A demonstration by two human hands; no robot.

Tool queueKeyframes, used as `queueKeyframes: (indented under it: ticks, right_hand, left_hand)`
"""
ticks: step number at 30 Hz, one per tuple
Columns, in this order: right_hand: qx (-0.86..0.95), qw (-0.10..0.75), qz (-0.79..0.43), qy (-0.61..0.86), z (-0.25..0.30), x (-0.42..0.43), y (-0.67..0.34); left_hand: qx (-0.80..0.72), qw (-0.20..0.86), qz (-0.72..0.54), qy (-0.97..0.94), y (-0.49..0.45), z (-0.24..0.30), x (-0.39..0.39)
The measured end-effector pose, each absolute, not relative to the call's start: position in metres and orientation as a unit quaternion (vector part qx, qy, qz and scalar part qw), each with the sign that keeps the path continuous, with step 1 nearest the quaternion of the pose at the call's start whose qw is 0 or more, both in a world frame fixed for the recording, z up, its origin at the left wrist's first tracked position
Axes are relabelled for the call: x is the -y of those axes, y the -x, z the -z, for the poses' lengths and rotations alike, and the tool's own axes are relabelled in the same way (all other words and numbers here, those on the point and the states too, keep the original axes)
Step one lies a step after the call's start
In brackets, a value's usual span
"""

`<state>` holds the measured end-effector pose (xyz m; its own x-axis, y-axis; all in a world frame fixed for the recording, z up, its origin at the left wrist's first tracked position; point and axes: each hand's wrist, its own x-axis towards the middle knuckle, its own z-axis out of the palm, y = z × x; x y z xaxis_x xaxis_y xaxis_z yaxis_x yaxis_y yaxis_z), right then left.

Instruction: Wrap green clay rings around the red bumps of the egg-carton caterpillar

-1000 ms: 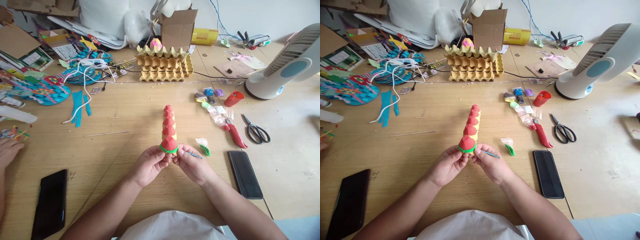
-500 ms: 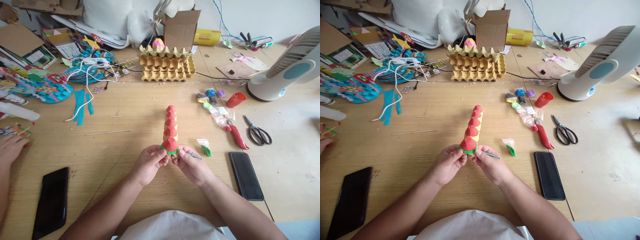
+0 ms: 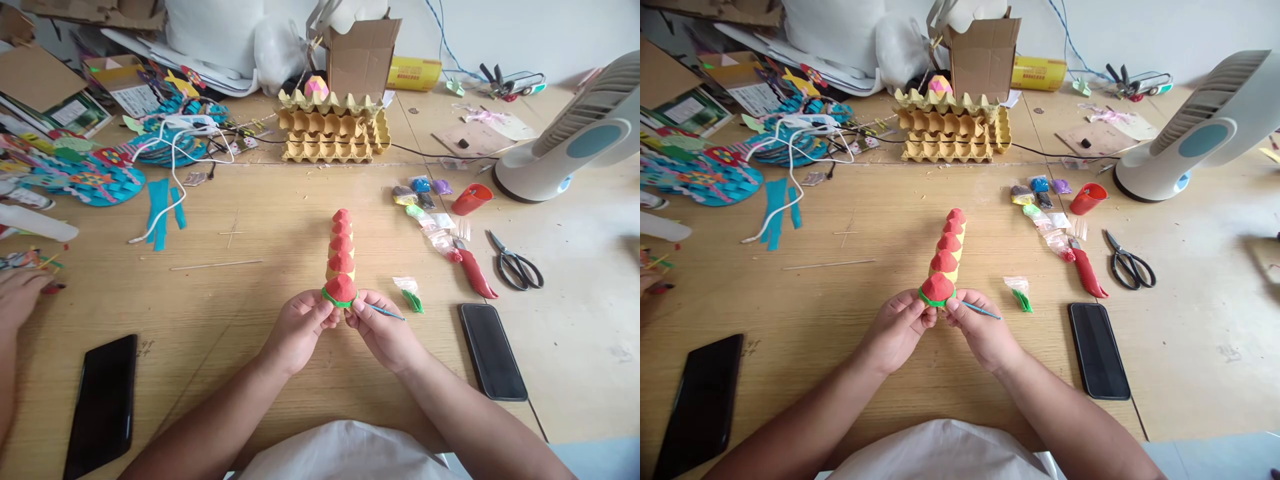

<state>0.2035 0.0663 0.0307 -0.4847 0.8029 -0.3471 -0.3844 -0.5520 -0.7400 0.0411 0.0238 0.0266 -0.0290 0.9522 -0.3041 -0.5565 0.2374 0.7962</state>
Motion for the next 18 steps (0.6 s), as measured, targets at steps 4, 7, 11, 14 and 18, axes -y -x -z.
queueKeyframes:
  ticks: [4, 7, 11, 14, 18]
  right_hand:
    - [0.318, 0.368, -0.799, 0.353, -0.0288, -0.0637, -0.2034]
    - [0.325, 0.369, -0.794, 0.358, -0.0274, -0.0617, -0.2030]
    - [0.319, 0.375, -0.801, 0.341, -0.0270, -0.0599, -0.2008]
    - [0.327, 0.386, -0.805, 0.309, -0.0270, -0.0587, -0.1988]
    - [0.328, 0.393, -0.800, 0.314, -0.0279, -0.0583, -0.1983]
  left_hand:
    - [-0.418, 0.672, -0.563, -0.238, -0.0422, -0.0254, -0.0232]
    - [-0.419, 0.668, -0.570, -0.232, -0.0452, -0.0231, -0.0218]
    - [-0.412, 0.663, -0.583, -0.224, -0.0486, -0.0209, -0.0207]
    - [-0.408, 0.664, -0.581, -0.235, -0.0491, -0.0203, -0.0206]
    - [-0.402, 0.678, -0.563, -0.247, -0.0475, -0.0198, -0.0203]
